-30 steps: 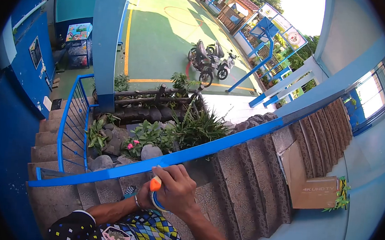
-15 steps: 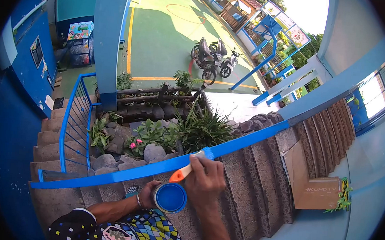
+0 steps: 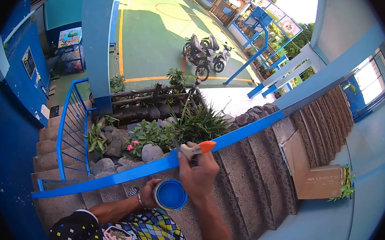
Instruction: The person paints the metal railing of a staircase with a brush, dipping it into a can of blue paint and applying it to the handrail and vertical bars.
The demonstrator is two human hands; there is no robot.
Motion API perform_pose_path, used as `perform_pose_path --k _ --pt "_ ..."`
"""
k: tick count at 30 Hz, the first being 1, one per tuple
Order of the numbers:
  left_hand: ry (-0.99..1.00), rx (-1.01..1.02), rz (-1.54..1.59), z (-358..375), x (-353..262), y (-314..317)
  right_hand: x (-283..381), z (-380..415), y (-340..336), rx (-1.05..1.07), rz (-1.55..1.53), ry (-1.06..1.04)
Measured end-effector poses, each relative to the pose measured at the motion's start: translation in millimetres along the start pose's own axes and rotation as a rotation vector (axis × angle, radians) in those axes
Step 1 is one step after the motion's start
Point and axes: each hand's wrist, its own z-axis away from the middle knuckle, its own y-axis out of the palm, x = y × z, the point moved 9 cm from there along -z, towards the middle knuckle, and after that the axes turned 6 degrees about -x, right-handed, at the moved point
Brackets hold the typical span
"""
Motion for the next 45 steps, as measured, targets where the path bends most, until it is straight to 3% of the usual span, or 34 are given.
perform_pose_path --k 2,7,10,13,16,20,23,26,27,33,37,39,45 --pt "-0.011 -0.014 0.014 -1 0 1 -26 -43 -48 -0.148 0.046 0.142" --pt "-0.024 0.011 0.017 -7 0 1 -14 -104 -119 -0.484 0.316 -0.101" --pt "-0.033 0.031 0.011 -9 -3 3 25 -85 -84 -0.363 0.591 -0.456" --pt "0.011 -0.032 -0.001 -13 -7 -8 50 -10 3 -0.012 0.565 -0.588" --pt "0.039 -0.081 -0.016 -12 -11 -12 77 68 69 0.285 0.387 -0.578" --pt "0.025 -0.078 -0.029 -6 -11 -12 104 144 126 0.528 0.236 -0.636" --pt "0.020 -0.071 -0.036 -2 -12 -12 109 172 149 0.605 0.029 -0.561" --pt "0.018 -0.060 -0.048 1 -12 -13 102 162 146 0.549 -0.271 -0.241" --pt "0.017 -0.056 -0.046 2 -11 -12 98 156 143 0.509 -0.238 -0.241" --pt "0.000 0.001 -0.086 -1 -7 9 28 57 53 0.160 -0.020 -0.087" --pt "-0.038 0.140 -0.021 -8 3 15 -16 -10 -28 -0.002 0.004 0.186" --pt "-0.062 0.120 -0.030 -7 5 25 -25 -46 -73 -0.163 0.031 0.169" --pt "-0.067 0.128 -0.009 -27 5 31 -79 -152 -183 -0.252 0.193 0.193"
